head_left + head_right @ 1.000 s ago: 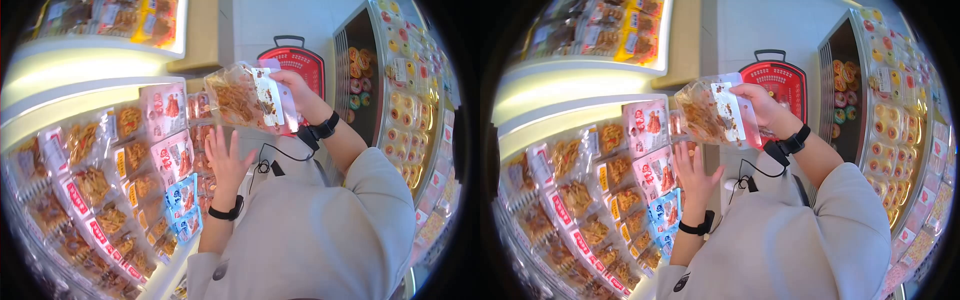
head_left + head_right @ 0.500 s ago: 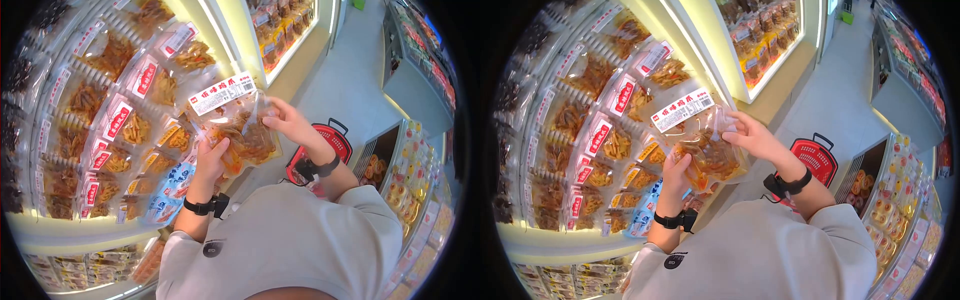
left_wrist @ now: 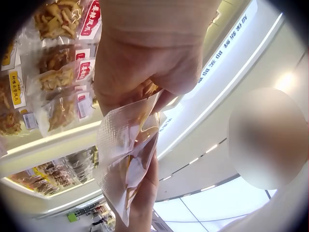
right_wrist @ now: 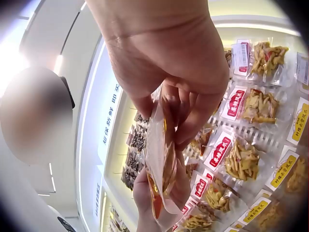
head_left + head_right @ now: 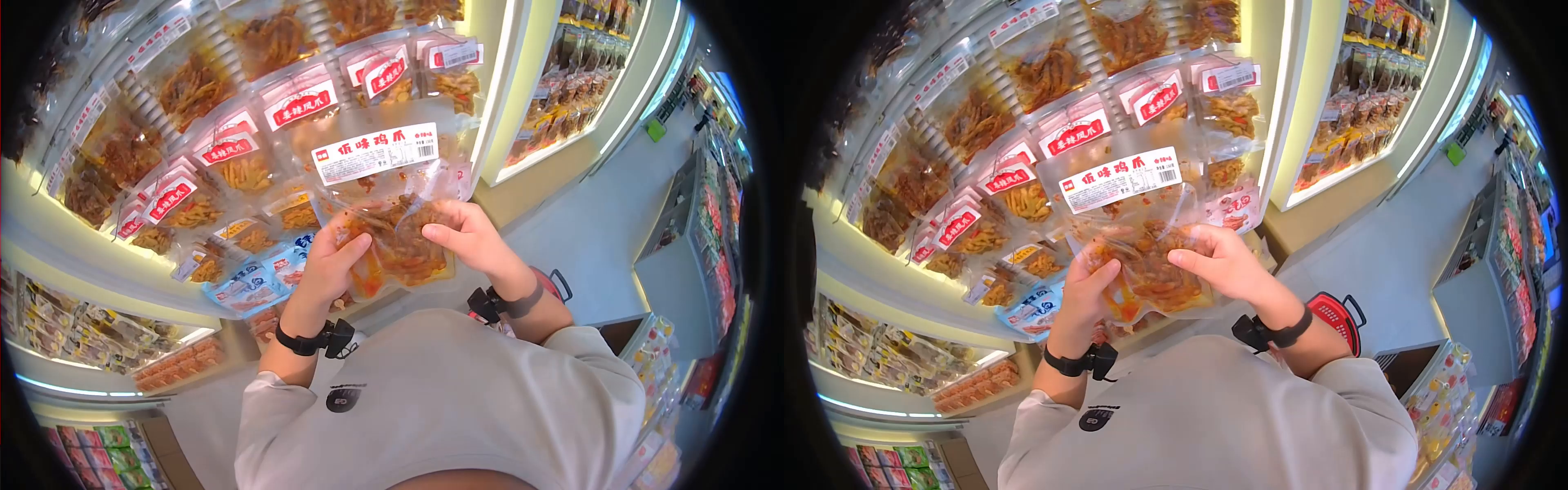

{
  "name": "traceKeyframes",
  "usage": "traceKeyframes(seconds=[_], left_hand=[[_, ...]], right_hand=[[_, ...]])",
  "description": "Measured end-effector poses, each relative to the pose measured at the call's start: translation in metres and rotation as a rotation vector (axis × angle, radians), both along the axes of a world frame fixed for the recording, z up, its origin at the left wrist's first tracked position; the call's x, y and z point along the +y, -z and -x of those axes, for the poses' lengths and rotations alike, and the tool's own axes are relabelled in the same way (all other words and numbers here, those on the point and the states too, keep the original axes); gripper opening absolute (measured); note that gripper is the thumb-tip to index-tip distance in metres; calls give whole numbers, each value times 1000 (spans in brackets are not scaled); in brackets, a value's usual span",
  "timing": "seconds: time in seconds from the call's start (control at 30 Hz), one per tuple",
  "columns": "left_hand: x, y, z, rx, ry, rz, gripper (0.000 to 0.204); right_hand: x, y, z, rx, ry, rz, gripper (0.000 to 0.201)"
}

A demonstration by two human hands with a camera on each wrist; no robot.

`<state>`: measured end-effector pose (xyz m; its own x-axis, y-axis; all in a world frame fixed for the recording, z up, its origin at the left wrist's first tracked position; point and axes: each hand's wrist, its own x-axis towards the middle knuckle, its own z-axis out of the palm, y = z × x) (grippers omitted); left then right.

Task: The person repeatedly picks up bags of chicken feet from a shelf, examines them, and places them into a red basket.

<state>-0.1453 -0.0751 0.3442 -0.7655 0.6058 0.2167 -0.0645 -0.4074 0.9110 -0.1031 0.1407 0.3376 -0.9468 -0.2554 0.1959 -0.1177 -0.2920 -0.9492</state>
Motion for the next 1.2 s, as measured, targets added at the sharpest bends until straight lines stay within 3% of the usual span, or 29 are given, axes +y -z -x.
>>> traceKeyframes(seconds=[0.2,0.3,0.47,0.63,0.73,0.77,0.83,0.9,1.0,1.1,1.2], left_hand=[[-60,-4,-1,-21,-116,-94,40],[-85,-11,-2,-29,-168,-126,41],[-120,-13,2,8,-237,-138,41],[-145,-12,3,-5,-321,-165,40],[-168,1,12,75,-308,-19,37],[-176,-3,14,115,-316,-18,37],[-187,-14,20,244,-344,251,34],[-199,-28,35,301,-370,287,32],[-217,-57,54,431,-428,429,28],[-216,-81,75,427,-404,256,28],[-215,-100,100,509,-442,263,28]], right_hand=[[-53,-3,30,11,-62,-203,30],[-89,-12,37,61,-5,-49,25],[-117,-32,48,92,24,-294,32],[-145,-42,56,190,76,-330,30],[-164,-49,67,215,105,-281,28],[-170,-49,70,218,133,-238,28],[-182,-51,88,271,123,-177,29],[-192,-55,99,402,260,-345,28],[-206,-73,121,410,291,-339,24],[-216,-93,145,464,317,-289,32],[-220,-117,162,461,407,-216,35]])
